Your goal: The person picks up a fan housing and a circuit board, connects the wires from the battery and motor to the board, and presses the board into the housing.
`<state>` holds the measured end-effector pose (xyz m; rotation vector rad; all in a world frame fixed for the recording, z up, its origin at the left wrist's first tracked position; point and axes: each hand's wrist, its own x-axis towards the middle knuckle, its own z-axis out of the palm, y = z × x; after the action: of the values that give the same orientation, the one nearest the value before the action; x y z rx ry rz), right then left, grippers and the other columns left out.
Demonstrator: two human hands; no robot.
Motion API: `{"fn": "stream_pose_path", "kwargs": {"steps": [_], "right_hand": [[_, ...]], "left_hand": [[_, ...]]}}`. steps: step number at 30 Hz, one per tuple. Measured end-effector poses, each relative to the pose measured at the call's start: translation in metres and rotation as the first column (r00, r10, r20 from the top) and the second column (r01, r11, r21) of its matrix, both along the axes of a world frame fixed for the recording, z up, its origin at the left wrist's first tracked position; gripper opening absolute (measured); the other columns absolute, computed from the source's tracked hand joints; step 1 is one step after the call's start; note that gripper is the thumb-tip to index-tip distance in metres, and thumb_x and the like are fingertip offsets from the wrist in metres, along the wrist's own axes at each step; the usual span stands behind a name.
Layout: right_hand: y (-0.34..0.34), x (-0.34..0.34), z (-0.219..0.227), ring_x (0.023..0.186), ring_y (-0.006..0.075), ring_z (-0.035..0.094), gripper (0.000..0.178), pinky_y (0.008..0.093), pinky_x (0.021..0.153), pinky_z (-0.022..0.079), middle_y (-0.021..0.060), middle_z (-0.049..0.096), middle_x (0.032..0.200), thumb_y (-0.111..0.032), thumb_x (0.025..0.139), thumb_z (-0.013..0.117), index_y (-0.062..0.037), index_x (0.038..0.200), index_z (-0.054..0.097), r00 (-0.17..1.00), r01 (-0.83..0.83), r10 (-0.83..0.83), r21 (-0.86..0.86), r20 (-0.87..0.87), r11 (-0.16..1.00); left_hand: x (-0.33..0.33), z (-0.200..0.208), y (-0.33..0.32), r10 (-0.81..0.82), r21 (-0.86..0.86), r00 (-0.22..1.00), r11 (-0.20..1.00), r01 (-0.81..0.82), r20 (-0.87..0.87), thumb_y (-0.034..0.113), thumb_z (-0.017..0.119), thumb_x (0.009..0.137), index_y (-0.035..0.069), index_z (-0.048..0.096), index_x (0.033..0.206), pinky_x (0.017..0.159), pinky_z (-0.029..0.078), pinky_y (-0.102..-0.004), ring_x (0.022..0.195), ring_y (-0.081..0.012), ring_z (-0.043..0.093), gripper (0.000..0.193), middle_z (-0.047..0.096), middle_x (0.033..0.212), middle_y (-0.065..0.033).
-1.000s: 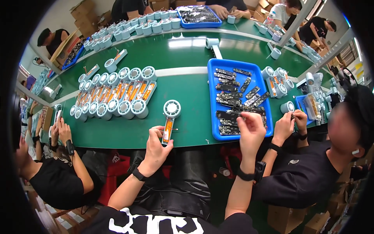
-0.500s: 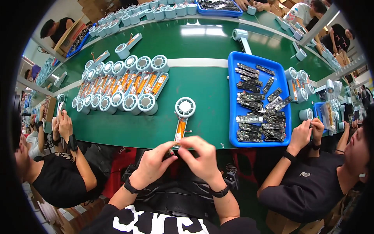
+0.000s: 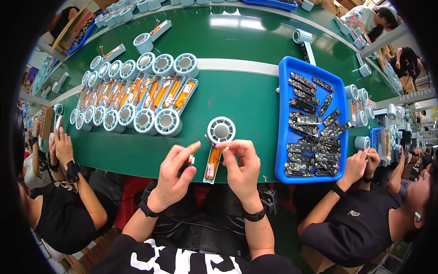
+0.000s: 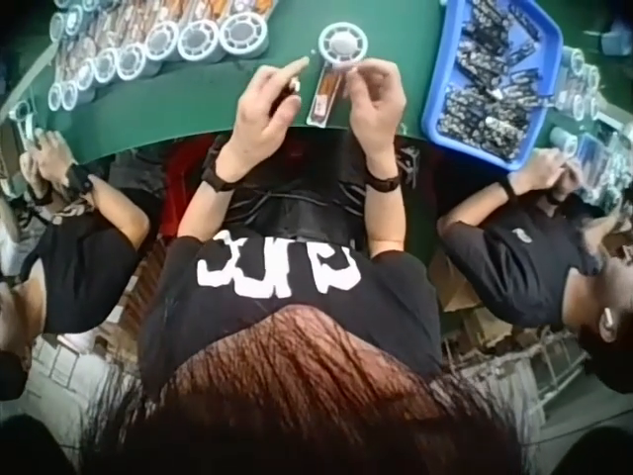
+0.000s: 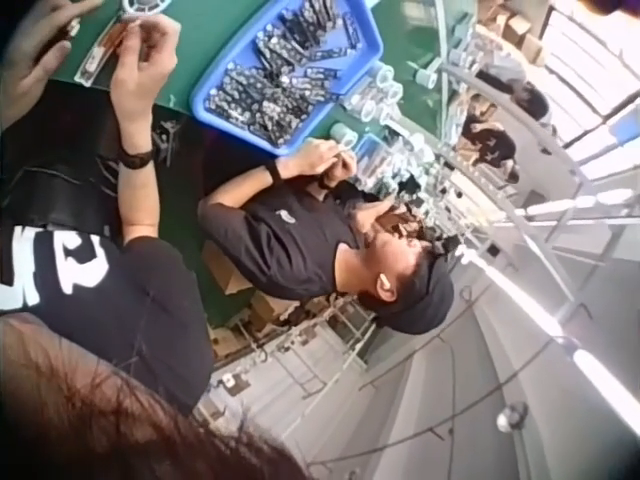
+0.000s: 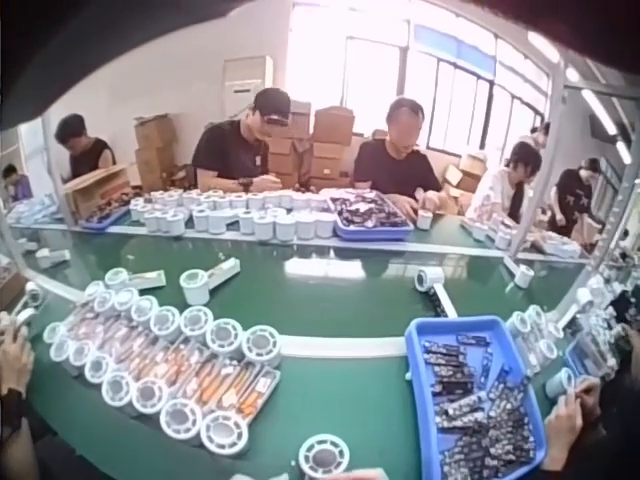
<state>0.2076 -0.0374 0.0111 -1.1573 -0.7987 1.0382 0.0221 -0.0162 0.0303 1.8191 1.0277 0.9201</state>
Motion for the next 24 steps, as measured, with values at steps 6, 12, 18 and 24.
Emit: {"fn": "stream_pose_path", "kwargs": {"steps": [6, 12, 18, 24], "right_hand": [[0.005, 0.002, -0.011, 0.078, 0.0120, 0.069, 0.009, 0.0223, 0.068, 0.053, 0.0096, 0.074, 0.093, 0.006, 0.088, 0.072, 0.0016, 0.095, 0.069, 0.953, -0.049, 0.033, 0.045, 0.300, 0.998], [0.006, 0.002, -0.006, 0.080, 0.0138, 0.071, 0.018, 0.0239, 0.071, 0.056, 0.0110, 0.074, 0.092, 0.008, 0.084, 0.074, 0.0024, 0.101, 0.072, 0.840, -0.119, 0.031, 0.128, 0.541, 0.985], [0.004, 0.002, -0.004, 0.079, 0.0166, 0.072, 0.020, 0.0273, 0.070, 0.057, 0.0111, 0.074, 0.092, 0.008, 0.080, 0.077, -0.0007, 0.098, 0.073, 0.885, -0.171, 0.105, 0.108, 0.454, 0.979], [0.005, 0.011, -0.018, 0.082, 0.0193, 0.073, 0.024, 0.0279, 0.072, 0.058, 0.0123, 0.074, 0.094, 0.009, 0.077, 0.078, -0.0023, 0.098, 0.074, 0.915, -0.190, 0.090, 0.222, 0.394, 0.956]], "left_hand": [[0.011, -0.012, 0.009, -0.015, -0.296, 0.968, 0.951, 0.092, 0.252, 0.011, 0.059, 0.101, -0.001, 0.046, 0.149, 0.069, 0.052, -0.0274, 0.075, -0.0136, 0.059, 0.051, 0.060, 0.097, -0.0072], [0.013, -0.019, 0.009, 0.048, -0.537, 0.900, 0.816, 0.215, 0.433, 0.014, 0.049, 0.107, -0.004, 0.037, 0.153, 0.071, 0.054, -0.0256, 0.078, -0.0102, 0.060, 0.051, 0.062, 0.104, -0.0068], [0.012, -0.021, 0.006, 0.076, -0.558, 0.862, 0.790, 0.255, 0.501, 0.014, 0.046, 0.109, -0.004, 0.037, 0.152, 0.071, 0.054, -0.0255, 0.082, -0.0108, 0.061, 0.048, 0.062, 0.106, -0.0088], [0.007, -0.022, 0.003, 0.090, -0.579, 0.880, 0.783, 0.227, 0.467, 0.019, 0.046, 0.109, -0.006, 0.037, 0.151, 0.071, 0.054, -0.0268, 0.084, -0.0124, 0.061, 0.050, 0.063, 0.107, -0.0099]]}}
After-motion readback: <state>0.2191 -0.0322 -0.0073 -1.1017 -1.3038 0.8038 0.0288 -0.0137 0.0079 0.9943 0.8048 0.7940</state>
